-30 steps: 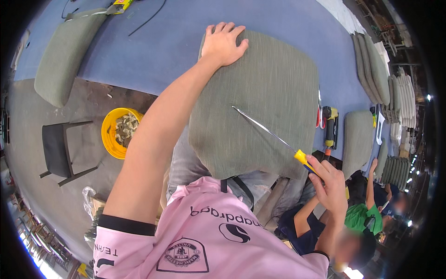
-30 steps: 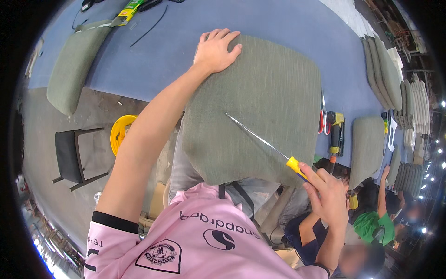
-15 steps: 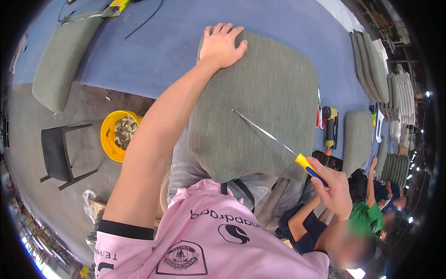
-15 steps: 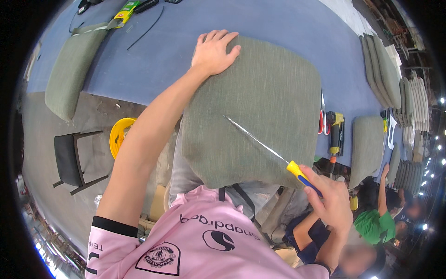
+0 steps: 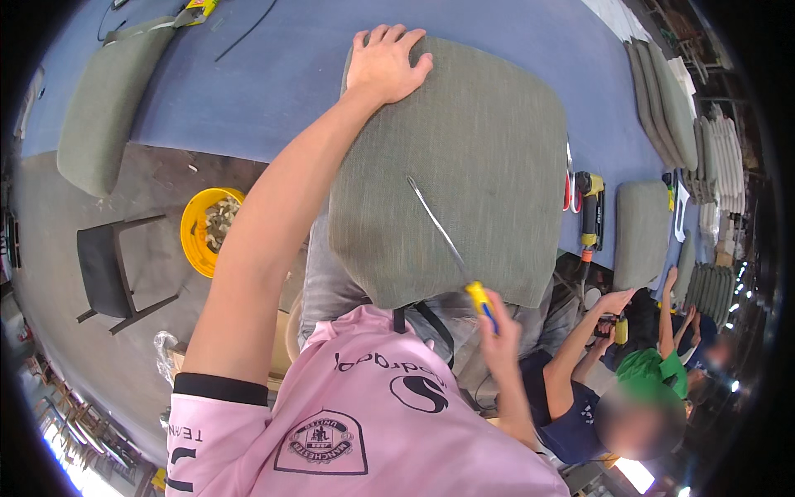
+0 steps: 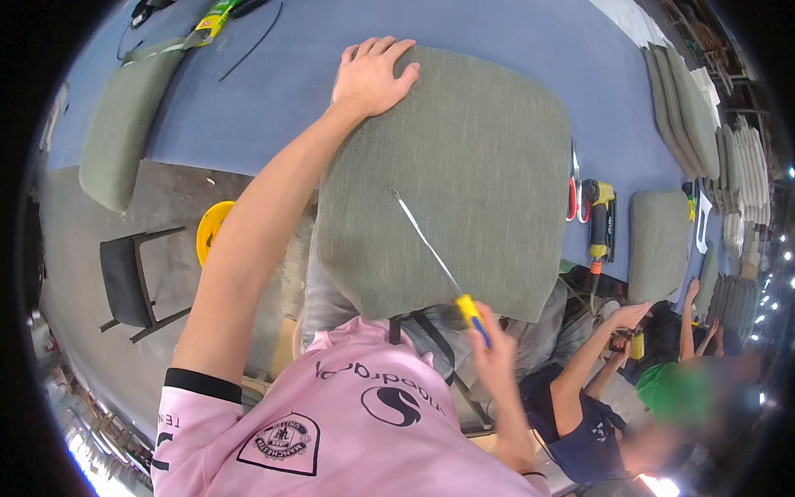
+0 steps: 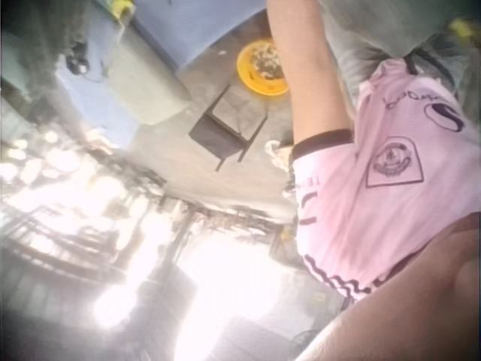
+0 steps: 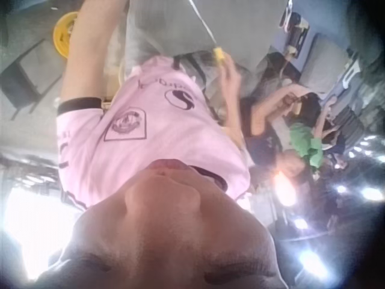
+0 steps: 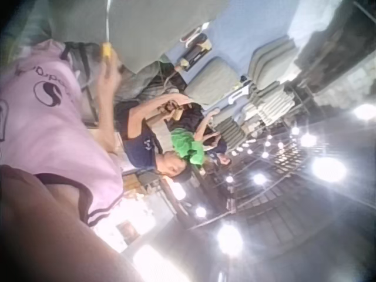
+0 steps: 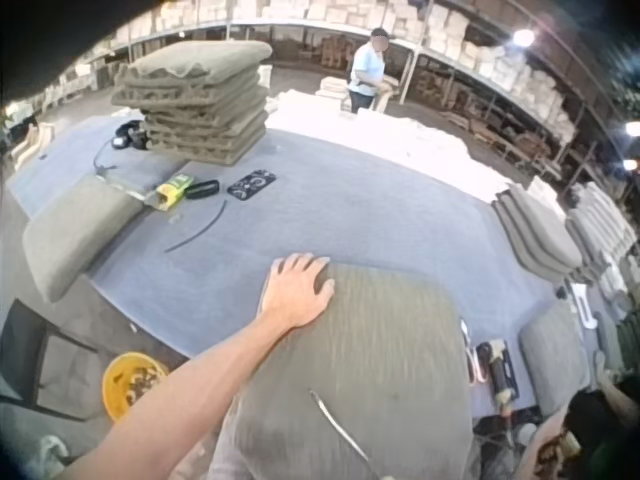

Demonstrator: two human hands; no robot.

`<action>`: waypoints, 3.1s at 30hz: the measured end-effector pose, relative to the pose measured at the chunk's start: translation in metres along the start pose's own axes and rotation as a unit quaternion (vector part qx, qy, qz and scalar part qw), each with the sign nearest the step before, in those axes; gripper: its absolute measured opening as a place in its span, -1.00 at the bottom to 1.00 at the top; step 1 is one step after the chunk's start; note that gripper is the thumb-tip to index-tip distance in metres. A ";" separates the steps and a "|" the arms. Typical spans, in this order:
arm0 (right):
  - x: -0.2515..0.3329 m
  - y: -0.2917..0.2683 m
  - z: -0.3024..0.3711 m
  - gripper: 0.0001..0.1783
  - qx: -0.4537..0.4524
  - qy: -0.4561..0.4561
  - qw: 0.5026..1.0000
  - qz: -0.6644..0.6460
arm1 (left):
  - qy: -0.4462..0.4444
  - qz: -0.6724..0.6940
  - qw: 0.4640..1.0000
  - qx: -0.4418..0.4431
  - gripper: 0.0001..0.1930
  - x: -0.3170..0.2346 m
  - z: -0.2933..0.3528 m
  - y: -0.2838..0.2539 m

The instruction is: The person staples fabric onto cushion foam using a staple gun and a screwdriver to tuck edges. They work on multiple cushions at a table in a workshop, stacking finished units aside.

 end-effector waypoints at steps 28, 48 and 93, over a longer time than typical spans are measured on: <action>0.007 0.084 0.024 -0.46 -0.159 -0.118 0.972 -0.126 | 0.050 0.017 0.999 -0.012 -0.41 -0.009 -0.002 -0.016; -0.004 0.127 0.043 -0.50 0.300 0.198 0.590 -0.723 | 0.019 0.032 0.999 -0.005 -0.41 -0.002 -0.006 0.000; 0.016 0.051 -0.002 -0.27 -0.031 -0.050 0.994 -0.095 | 0.126 0.110 0.970 0.175 -0.42 -0.091 0.148 -0.096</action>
Point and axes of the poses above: each hand's wrist, its own z-axis away from the middle knuckle, its own y-axis out of the palm, x = y × z, the point moved 9 cm from there along -z, towards the middle knuckle, and after that the axes turned 5 degrees about y, right-handed, at the moved point
